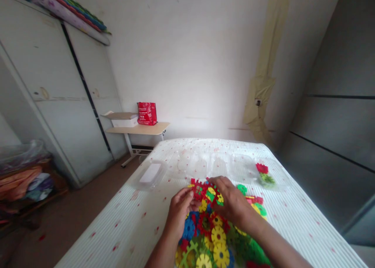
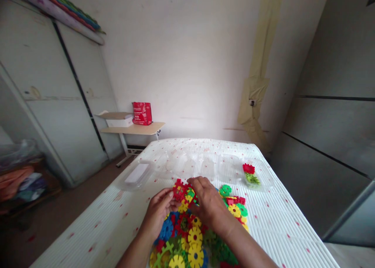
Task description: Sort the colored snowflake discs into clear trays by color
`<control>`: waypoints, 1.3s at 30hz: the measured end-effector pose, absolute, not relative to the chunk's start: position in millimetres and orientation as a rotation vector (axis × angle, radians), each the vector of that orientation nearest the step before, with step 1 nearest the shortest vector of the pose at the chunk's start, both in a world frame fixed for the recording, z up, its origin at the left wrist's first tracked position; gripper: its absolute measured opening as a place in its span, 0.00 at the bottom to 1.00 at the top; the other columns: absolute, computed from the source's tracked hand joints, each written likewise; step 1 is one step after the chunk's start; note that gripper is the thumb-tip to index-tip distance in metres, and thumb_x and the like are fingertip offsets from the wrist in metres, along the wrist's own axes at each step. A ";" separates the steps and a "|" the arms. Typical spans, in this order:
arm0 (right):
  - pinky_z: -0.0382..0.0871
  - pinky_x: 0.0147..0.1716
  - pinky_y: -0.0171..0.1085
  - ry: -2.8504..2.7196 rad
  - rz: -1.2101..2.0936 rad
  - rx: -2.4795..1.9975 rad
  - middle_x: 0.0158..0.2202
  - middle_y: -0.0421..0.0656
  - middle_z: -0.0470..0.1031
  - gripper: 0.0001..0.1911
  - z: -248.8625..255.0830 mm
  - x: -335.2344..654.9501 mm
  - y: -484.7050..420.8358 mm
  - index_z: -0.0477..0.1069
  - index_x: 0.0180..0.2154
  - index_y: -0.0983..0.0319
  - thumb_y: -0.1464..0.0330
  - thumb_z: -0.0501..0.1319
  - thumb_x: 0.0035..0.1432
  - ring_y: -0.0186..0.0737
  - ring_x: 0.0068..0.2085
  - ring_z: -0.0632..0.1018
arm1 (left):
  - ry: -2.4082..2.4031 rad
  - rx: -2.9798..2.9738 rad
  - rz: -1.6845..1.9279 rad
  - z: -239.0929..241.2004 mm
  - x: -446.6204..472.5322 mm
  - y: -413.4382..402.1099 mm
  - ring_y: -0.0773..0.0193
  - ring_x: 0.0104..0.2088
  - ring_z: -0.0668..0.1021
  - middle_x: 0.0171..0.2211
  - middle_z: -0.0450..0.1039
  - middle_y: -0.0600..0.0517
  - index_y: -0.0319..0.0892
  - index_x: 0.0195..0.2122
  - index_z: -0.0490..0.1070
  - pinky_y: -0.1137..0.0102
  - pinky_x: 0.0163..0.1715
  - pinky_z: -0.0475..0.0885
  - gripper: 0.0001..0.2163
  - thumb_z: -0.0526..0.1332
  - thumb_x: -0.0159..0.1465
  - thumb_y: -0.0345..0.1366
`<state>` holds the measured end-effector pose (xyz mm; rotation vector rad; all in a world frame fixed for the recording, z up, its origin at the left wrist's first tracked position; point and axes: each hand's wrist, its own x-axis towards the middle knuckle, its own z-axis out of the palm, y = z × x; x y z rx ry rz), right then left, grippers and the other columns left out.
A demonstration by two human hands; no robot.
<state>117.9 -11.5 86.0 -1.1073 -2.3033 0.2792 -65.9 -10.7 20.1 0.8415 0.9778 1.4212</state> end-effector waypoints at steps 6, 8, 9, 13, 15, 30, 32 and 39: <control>0.67 0.47 0.44 -2.268 0.217 -0.988 0.47 0.48 0.66 0.26 68.2 110.1 -4.6 0.62 0.51 0.60 0.77 0.60 0.48 0.44 0.48 0.69 | 0.918 0.836 1.332 17.0 -58.7 -14.3 0.64 0.25 0.77 0.25 0.75 0.51 0.37 0.39 0.70 0.70 0.27 0.71 0.16 0.66 0.53 0.41; 0.68 0.46 0.44 -2.270 0.210 -0.984 0.46 0.48 0.67 0.26 63.9 109.1 -2.8 0.63 0.51 0.60 0.77 0.61 0.48 0.44 0.47 0.69 | 0.904 0.827 1.326 16.6 -58.4 -14.4 0.64 0.25 0.77 0.25 0.75 0.51 0.37 0.40 0.70 0.70 0.27 0.71 0.16 0.66 0.53 0.41; 0.68 0.46 0.44 -2.269 0.207 -0.985 0.45 0.48 0.67 0.26 62.5 109.1 -2.0 0.63 0.51 0.60 0.78 0.61 0.48 0.44 0.47 0.69 | 0.897 0.816 1.327 16.5 -58.5 -14.4 0.64 0.25 0.77 0.25 0.75 0.51 0.37 0.39 0.70 0.70 0.27 0.72 0.16 0.66 0.53 0.41; 0.67 0.47 0.44 -2.266 0.209 -1.004 0.46 0.48 0.67 0.27 62.4 109.8 -1.7 0.62 0.51 0.60 0.77 0.61 0.48 0.44 0.47 0.70 | 0.884 0.790 1.328 17.5 -58.7 -15.1 0.64 0.26 0.78 0.27 0.75 0.51 0.38 0.38 0.70 0.70 0.27 0.72 0.17 0.68 0.50 0.40; 0.67 0.47 0.42 -2.278 0.249 -1.018 0.47 0.48 0.66 0.27 64.4 109.6 -3.4 0.61 0.52 0.60 0.77 0.60 0.49 0.43 0.48 0.70 | 0.887 0.818 1.320 18.2 -58.6 -15.9 0.64 0.26 0.77 0.27 0.75 0.52 0.38 0.36 0.71 0.70 0.28 0.72 0.16 0.68 0.50 0.40; 0.62 0.54 0.46 -2.282 0.351 -1.080 0.54 0.51 0.65 0.34 63.8 105.3 -10.3 0.56 0.58 0.61 0.71 0.63 0.50 0.47 0.56 0.65 | 1.020 1.017 1.321 26.7 -59.9 -15.3 0.71 0.20 0.70 0.23 0.71 0.55 0.37 0.32 0.70 0.76 0.20 0.67 0.15 0.66 0.51 0.43; 0.62 0.54 0.47 -2.279 0.349 -1.107 0.55 0.53 0.64 0.35 62.3 103.9 -11.4 0.55 0.59 0.62 0.70 0.63 0.49 0.48 0.57 0.65 | 1.021 1.007 1.334 25.5 -59.5 -14.7 0.71 0.21 0.70 0.24 0.71 0.55 0.37 0.33 0.70 0.76 0.20 0.67 0.15 0.66 0.51 0.43; 0.62 0.51 0.54 -2.225 0.012 -1.243 0.55 0.58 0.64 0.36 62.8 97.7 -15.2 0.57 0.58 0.67 0.64 0.65 0.48 0.55 0.54 0.65 | 1.047 0.953 1.412 23.0 -58.6 -13.1 0.69 0.25 0.71 0.26 0.70 0.55 0.38 0.34 0.71 0.76 0.22 0.67 0.16 0.67 0.50 0.43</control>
